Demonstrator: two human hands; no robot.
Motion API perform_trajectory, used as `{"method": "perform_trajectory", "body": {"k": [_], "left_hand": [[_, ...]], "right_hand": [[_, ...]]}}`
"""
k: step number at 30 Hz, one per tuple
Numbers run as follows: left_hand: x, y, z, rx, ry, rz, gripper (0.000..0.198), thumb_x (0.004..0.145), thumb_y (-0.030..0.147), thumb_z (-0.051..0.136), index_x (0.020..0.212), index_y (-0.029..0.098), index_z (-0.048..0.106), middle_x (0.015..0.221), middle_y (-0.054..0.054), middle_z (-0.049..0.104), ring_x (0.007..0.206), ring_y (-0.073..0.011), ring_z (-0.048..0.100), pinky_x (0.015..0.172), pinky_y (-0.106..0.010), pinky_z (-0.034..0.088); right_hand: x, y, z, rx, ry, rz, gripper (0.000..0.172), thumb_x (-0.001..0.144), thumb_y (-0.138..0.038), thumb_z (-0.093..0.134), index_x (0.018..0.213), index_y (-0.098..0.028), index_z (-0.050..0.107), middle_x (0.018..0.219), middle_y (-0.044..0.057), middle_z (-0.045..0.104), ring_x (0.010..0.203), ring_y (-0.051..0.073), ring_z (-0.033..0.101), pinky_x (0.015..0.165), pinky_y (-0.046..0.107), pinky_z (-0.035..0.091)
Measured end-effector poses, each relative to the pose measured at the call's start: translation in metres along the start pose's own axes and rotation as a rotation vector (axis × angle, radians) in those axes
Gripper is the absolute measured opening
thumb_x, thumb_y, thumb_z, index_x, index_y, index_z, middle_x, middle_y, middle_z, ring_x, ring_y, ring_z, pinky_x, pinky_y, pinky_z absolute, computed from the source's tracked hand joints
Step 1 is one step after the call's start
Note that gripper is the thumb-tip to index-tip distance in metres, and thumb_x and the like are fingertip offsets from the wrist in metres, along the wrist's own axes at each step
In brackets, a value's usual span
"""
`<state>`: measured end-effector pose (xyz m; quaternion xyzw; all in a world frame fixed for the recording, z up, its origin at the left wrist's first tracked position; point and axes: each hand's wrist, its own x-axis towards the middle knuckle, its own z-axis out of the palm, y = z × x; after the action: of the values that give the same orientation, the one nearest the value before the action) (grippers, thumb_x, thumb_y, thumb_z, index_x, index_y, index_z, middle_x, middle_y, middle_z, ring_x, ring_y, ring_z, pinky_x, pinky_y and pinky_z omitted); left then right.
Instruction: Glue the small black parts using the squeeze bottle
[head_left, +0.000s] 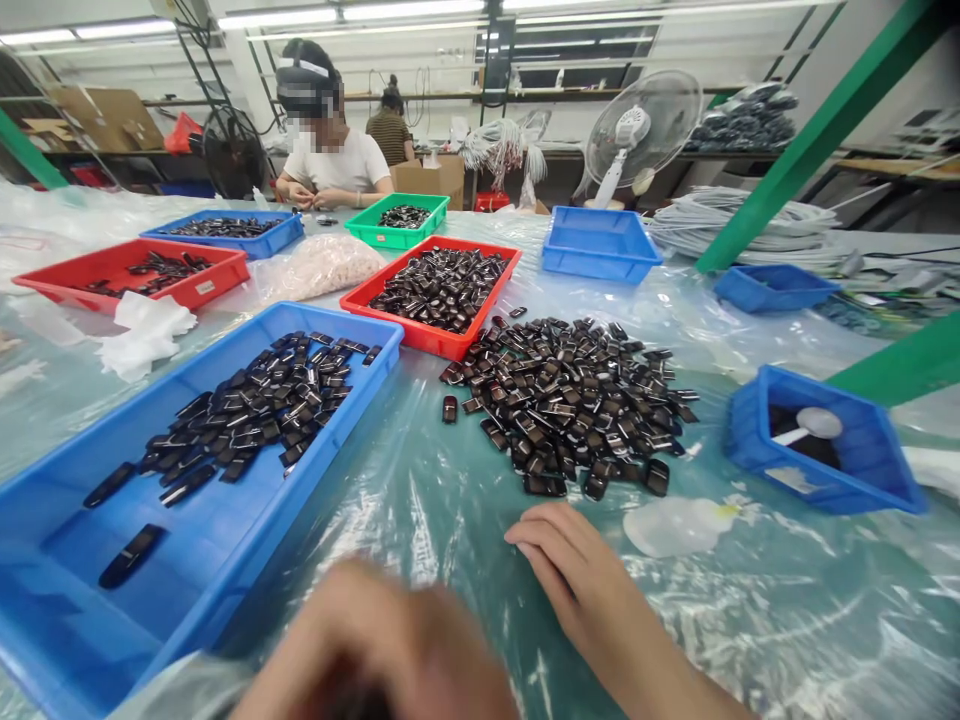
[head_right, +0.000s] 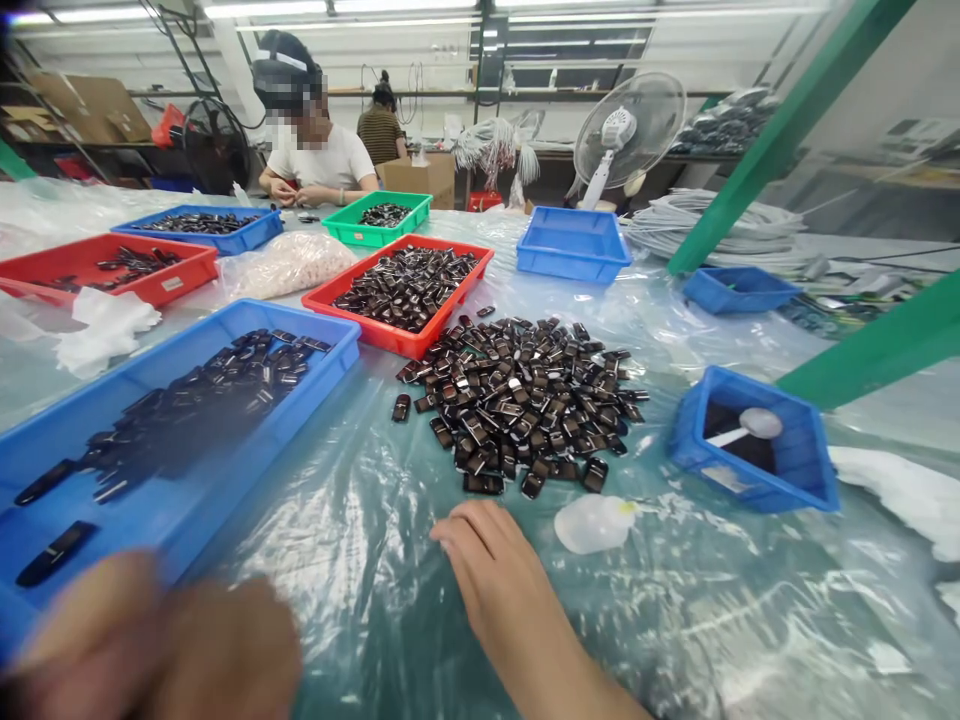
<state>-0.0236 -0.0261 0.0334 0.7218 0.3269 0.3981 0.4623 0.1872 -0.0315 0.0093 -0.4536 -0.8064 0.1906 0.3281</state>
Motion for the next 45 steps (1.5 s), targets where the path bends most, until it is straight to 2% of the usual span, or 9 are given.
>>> {"method": "perform_trajectory", "body": {"k": [3, 6, 8, 10, 17, 33, 38, 41, 45], "left_hand": [[0.004, 0.003, 0.016, -0.163, -0.026, -0.160, 0.039, 0.099, 0.051, 0.023, 0.109, 0.025, 0.051, 0.077, -0.001, 0.060, 0.063, -0.0125, 0.058, 0.061, -0.024, 0.051], [0.006, 0.005, 0.028, -0.094, -0.019, -0.424, 0.026, 0.098, 0.043, 0.038, 0.110, 0.025, 0.053, 0.088, -0.001, 0.060, 0.080, -0.0138, 0.058, 0.073, -0.024, 0.046], [0.005, 0.005, 0.031, 0.038, -0.019, -0.414, 0.020, 0.098, 0.039, 0.041, 0.111, 0.028, 0.052, 0.099, 0.001, 0.060, 0.093, -0.0145, 0.057, 0.080, -0.023, 0.043], [0.004, 0.004, 0.032, 0.140, -0.019, -0.318, 0.016, 0.098, 0.034, 0.042, 0.111, 0.030, 0.051, 0.105, 0.003, 0.061, 0.098, -0.0140, 0.057, 0.084, -0.023, 0.043], [0.003, 0.003, 0.031, 0.403, -0.045, 0.040, 0.023, 0.099, 0.041, 0.037, 0.107, 0.023, 0.050, 0.087, -0.001, 0.065, 0.075, -0.0163, 0.061, 0.065, -0.025, 0.047], [0.002, 0.006, 0.036, 0.401, -0.021, 0.171, 0.030, 0.100, 0.040, 0.033, 0.102, 0.018, 0.054, 0.083, -0.004, 0.066, 0.067, -0.0149, 0.057, 0.060, -0.024, 0.043], [0.000, 0.003, 0.036, 0.443, -0.040, 0.234, 0.030, 0.099, 0.039, 0.034, 0.103, 0.017, 0.053, 0.080, -0.004, 0.066, 0.066, -0.0148, 0.055, 0.058, -0.024, 0.042], [0.002, 0.003, 0.035, 0.486, -0.042, 0.316, 0.026, 0.099, 0.033, 0.037, 0.107, 0.014, 0.052, 0.078, -0.004, 0.065, 0.064, -0.0141, 0.053, 0.057, -0.024, 0.042], [0.005, 0.007, 0.038, 0.574, -0.040, 0.349, 0.028, 0.101, 0.034, 0.031, 0.104, 0.015, 0.052, 0.076, -0.003, 0.064, 0.060, -0.0140, 0.051, 0.054, -0.025, 0.040]], "right_hand": [[-0.006, -0.008, -0.015, 0.119, -0.017, 0.160, 0.016, 0.099, -0.015, 0.037, 0.099, -0.024, 0.050, 0.088, 0.000, 0.055, 0.081, 0.014, 0.055, 0.070, 0.024, 0.046], [-0.010, -0.013, -0.029, 0.436, -0.053, 0.495, 0.008, 0.096, -0.033, 0.048, 0.097, -0.028, 0.055, 0.087, -0.002, 0.056, 0.082, 0.012, 0.055, 0.069, 0.017, 0.045], [-0.011, -0.016, -0.034, 0.682, -0.089, 0.687, 0.015, 0.092, -0.043, 0.055, 0.094, -0.029, 0.058, 0.082, -0.003, 0.053, 0.078, 0.011, 0.053, 0.068, 0.015, 0.043], [-0.012, -0.019, -0.036, 0.867, -0.145, 0.757, 0.021, 0.087, -0.048, 0.061, 0.089, -0.028, 0.061, 0.075, -0.005, 0.051, 0.072, 0.010, 0.049, 0.067, 0.014, 0.040], [-0.013, -0.029, -0.027, 1.177, -0.161, 0.820, 0.023, 0.080, -0.047, 0.071, 0.078, -0.025, 0.064, 0.071, -0.005, 0.054, 0.072, 0.009, 0.050, 0.072, 0.015, 0.039], [-0.019, -0.027, -0.023, 1.182, -0.181, 0.768, 0.022, 0.082, -0.045, 0.069, 0.079, -0.024, 0.062, 0.068, -0.005, 0.052, 0.069, 0.011, 0.049, 0.070, 0.018, 0.039], [-0.021, -0.028, -0.021, 1.376, -0.222, 0.735, 0.018, 0.085, -0.037, 0.069, 0.089, -0.024, 0.058, 0.082, -0.004, 0.054, 0.078, 0.010, 0.052, 0.077, 0.020, 0.041], [-0.020, -0.025, -0.018, 1.487, -0.238, 0.730, 0.024, 0.081, -0.034, 0.074, 0.084, -0.020, 0.055, 0.077, -0.004, 0.052, 0.073, 0.009, 0.052, 0.073, 0.021, 0.042], [-0.016, -0.024, -0.019, 1.391, -0.248, 0.719, 0.027, 0.081, -0.037, 0.074, 0.081, -0.019, 0.054, 0.073, -0.004, 0.053, 0.071, 0.010, 0.054, 0.070, 0.021, 0.043]]}}
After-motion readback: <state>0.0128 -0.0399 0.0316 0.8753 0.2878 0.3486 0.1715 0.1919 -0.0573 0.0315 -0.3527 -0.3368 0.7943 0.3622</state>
